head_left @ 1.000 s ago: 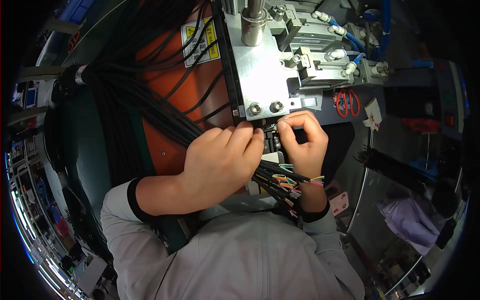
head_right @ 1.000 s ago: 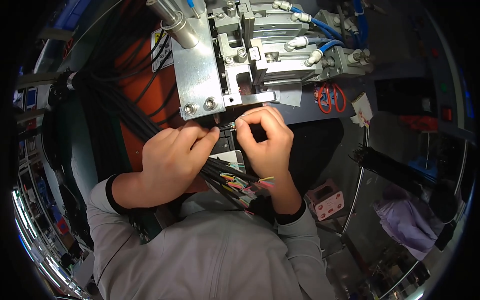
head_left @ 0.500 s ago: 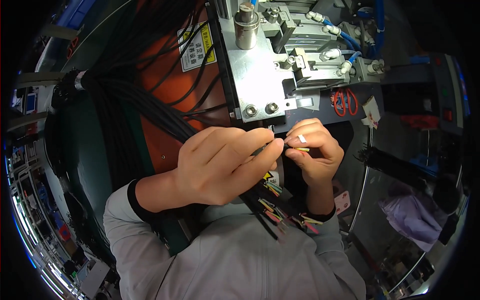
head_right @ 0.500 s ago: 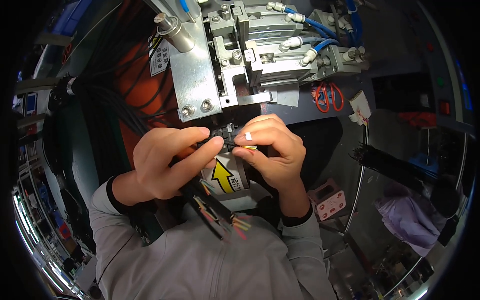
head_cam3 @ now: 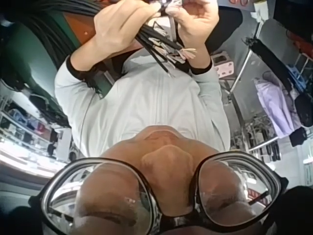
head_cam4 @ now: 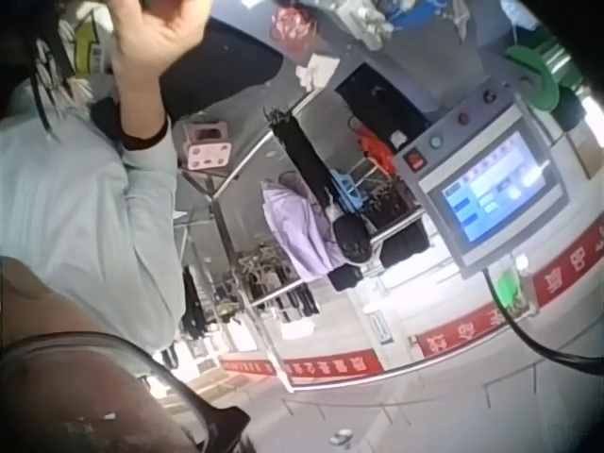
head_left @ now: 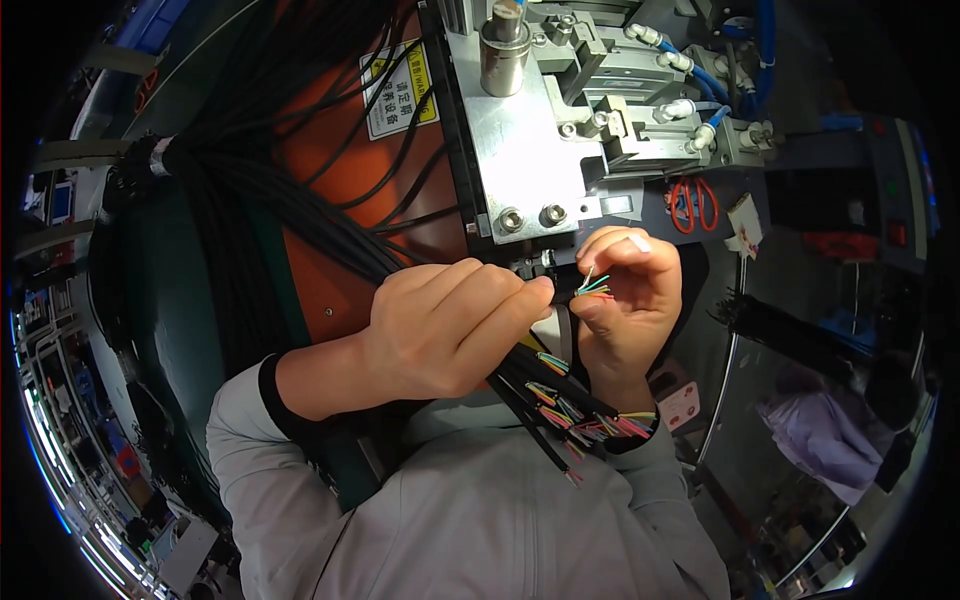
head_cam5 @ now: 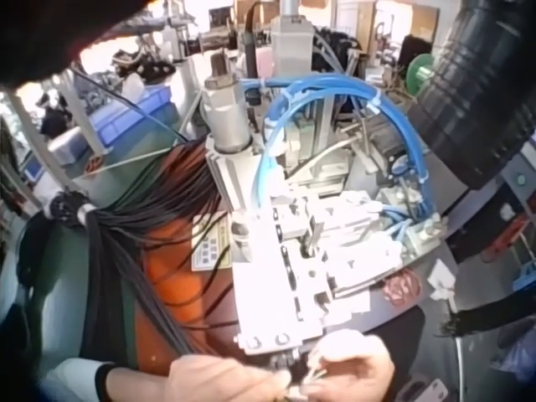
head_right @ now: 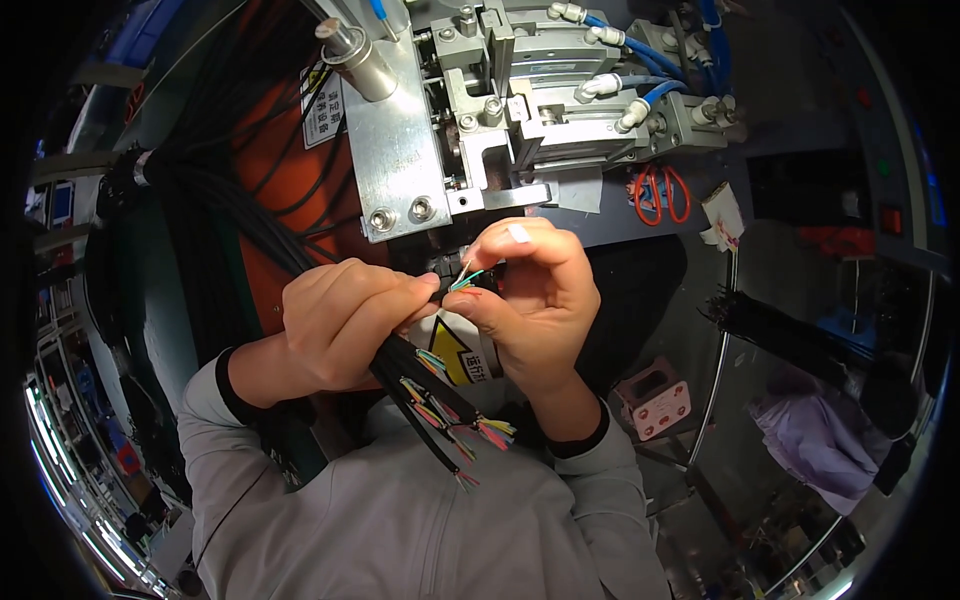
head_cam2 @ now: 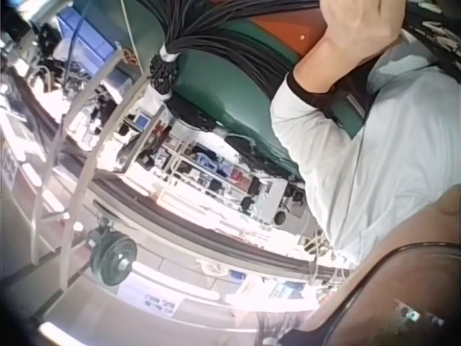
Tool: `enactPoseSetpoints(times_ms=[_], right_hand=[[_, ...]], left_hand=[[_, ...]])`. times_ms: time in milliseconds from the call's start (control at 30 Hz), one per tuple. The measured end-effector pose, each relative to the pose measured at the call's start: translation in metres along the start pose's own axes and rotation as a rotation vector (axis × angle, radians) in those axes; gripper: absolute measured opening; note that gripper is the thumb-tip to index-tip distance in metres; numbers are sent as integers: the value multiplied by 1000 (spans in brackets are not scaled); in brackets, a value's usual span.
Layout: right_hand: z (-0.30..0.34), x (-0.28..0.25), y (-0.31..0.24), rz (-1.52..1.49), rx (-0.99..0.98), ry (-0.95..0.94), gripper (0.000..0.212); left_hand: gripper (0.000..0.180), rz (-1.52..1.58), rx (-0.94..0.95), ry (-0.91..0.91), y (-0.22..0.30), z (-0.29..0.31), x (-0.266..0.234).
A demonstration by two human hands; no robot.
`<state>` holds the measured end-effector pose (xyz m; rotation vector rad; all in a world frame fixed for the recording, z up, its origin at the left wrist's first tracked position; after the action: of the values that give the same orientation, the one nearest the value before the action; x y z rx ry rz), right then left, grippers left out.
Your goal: Assembling a wiring harness by feeding individual wires into a machine for processing.
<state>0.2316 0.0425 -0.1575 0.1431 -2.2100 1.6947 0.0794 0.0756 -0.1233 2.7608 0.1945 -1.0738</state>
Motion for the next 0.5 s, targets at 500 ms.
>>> enactPoseSetpoints(times_ms=[500], right_hand=[[-1,-6,-18,715,-203,54,18]], left_hand=[[21,-90,-33,-119,7,-5,2]])
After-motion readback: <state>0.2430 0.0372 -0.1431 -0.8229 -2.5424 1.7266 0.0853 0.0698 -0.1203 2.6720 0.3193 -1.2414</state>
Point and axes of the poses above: each hand's wrist, its own z-axis away from the middle knuckle, its own x-axis out of the palm, y = z × x, the point moved 2 cm from there along -z, towards the middle knuckle, and after that the axes turned 12 degrees about x, right-handed, at the moved point
